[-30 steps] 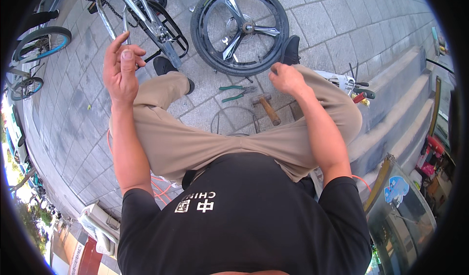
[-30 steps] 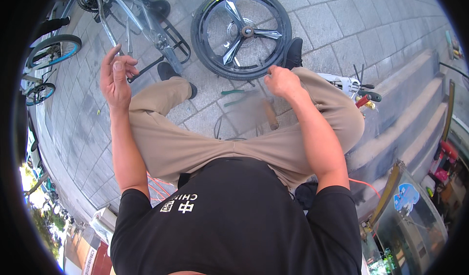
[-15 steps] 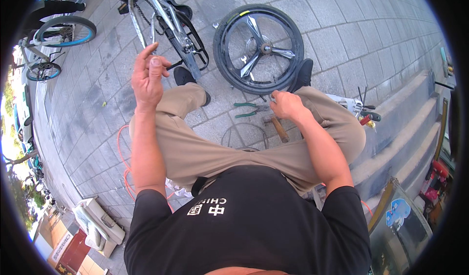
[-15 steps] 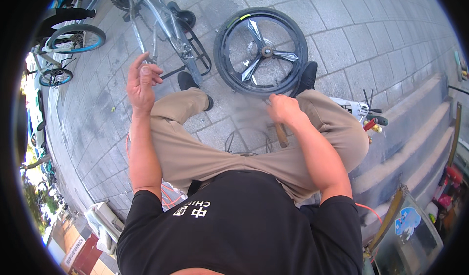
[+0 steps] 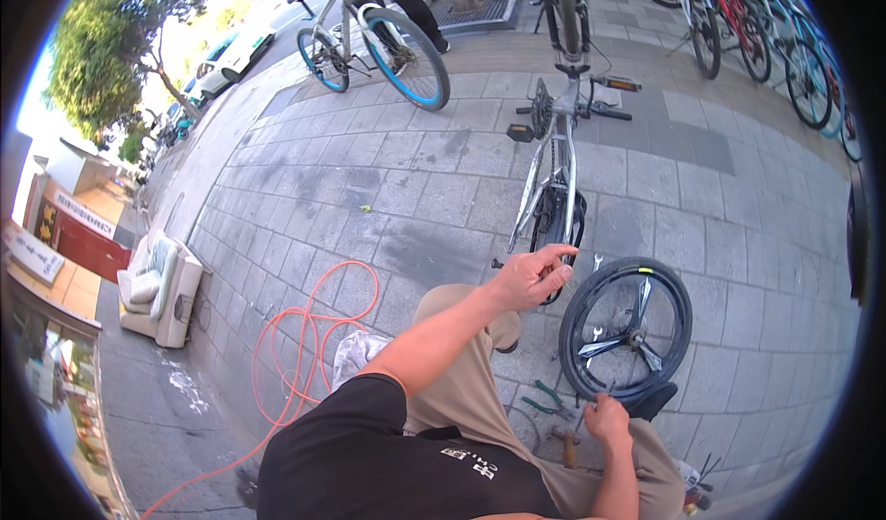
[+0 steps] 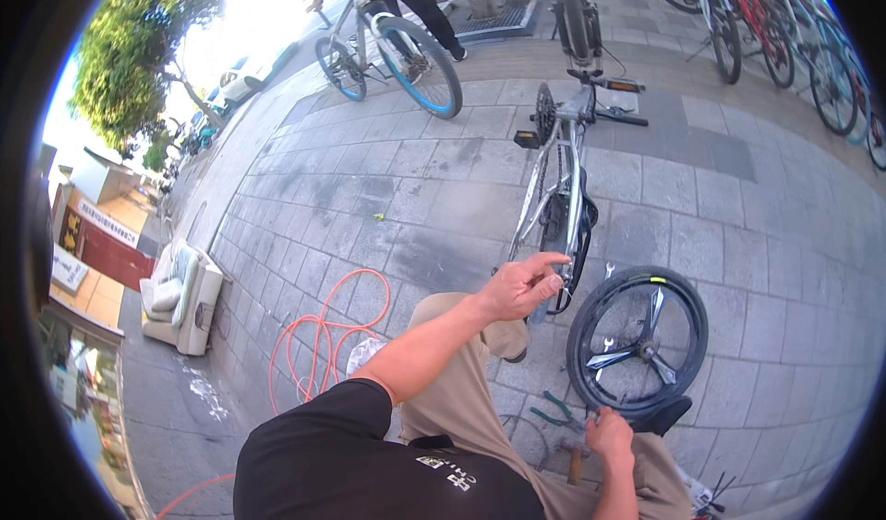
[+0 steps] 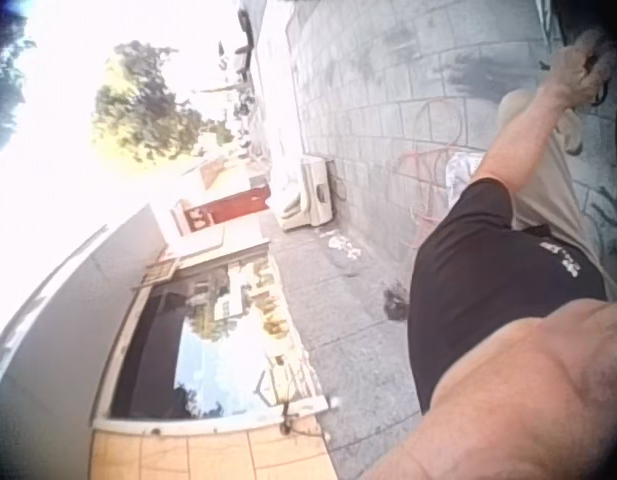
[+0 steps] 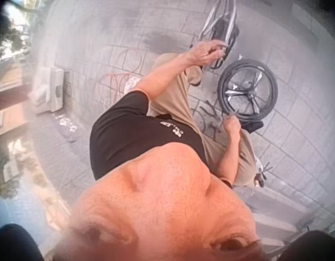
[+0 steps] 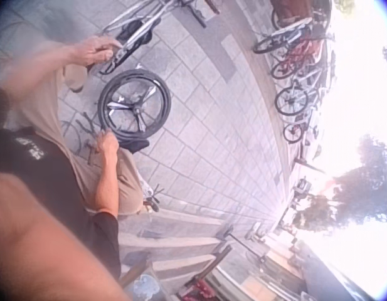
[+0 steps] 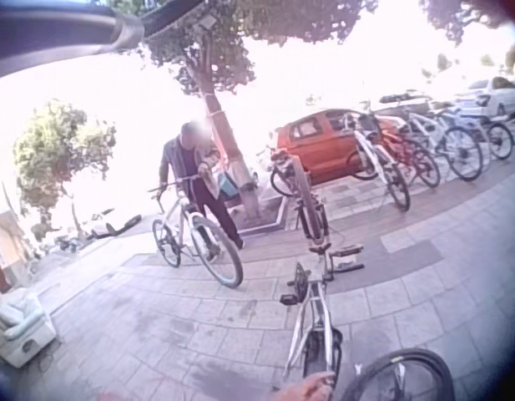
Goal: The person works on a bicycle wheel, using pliers and a hammer to adjust components on the hub. They briefly interact with another person holding a bicycle, then return to the wheel to continue adjustments.
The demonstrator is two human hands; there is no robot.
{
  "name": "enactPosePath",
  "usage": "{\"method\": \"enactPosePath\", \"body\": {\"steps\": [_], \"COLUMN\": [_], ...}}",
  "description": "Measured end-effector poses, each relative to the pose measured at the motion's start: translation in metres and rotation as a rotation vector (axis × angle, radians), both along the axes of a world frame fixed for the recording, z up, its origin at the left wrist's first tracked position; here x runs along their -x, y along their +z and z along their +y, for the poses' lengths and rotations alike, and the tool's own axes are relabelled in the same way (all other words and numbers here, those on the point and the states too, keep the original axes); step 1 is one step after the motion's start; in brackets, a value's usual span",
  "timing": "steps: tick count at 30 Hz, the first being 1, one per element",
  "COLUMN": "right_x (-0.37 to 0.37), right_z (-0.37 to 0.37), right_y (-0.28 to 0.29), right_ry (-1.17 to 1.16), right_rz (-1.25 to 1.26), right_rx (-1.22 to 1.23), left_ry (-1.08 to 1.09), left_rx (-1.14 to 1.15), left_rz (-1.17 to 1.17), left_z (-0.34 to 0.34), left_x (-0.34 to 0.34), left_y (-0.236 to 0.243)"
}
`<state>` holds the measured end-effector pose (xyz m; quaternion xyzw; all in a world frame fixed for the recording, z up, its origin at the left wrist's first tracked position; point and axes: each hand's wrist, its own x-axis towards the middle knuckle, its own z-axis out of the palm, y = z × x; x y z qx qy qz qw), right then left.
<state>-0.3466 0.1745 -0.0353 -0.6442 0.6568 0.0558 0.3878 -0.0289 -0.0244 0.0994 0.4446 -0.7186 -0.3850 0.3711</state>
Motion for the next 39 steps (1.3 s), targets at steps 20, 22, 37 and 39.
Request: {"method": "enactPosePath", "body": {"steps": [20,22,37,39], "right_x": [-0.014,-0.018,0.083,0.097], "right_z": [0.086,0.102,0.026,0.008], "right_y": [-0.046,-0.044,0.08,0.122], "right_ry": [0.092,0.021,-0.131,-0.249], "right_rz": [0.262,0.256,0.28,0.228], "right_rx": [-0.551,-0.582,-0.61,-0.538], "left_ry": [0.003,-0.038,-0.05,-0.044], "left_rx": [-0.053,-0.018,0.008,0.02], "left_rz": [0.136,0.121,0.016,0.031], "left_z": [0.006,0.005,0.009,0.01], "left_x": [-0.011,-0.004,-0.004,-0.008], "left_y": [-0.022,-0.013,-0.004,-0.004]}}
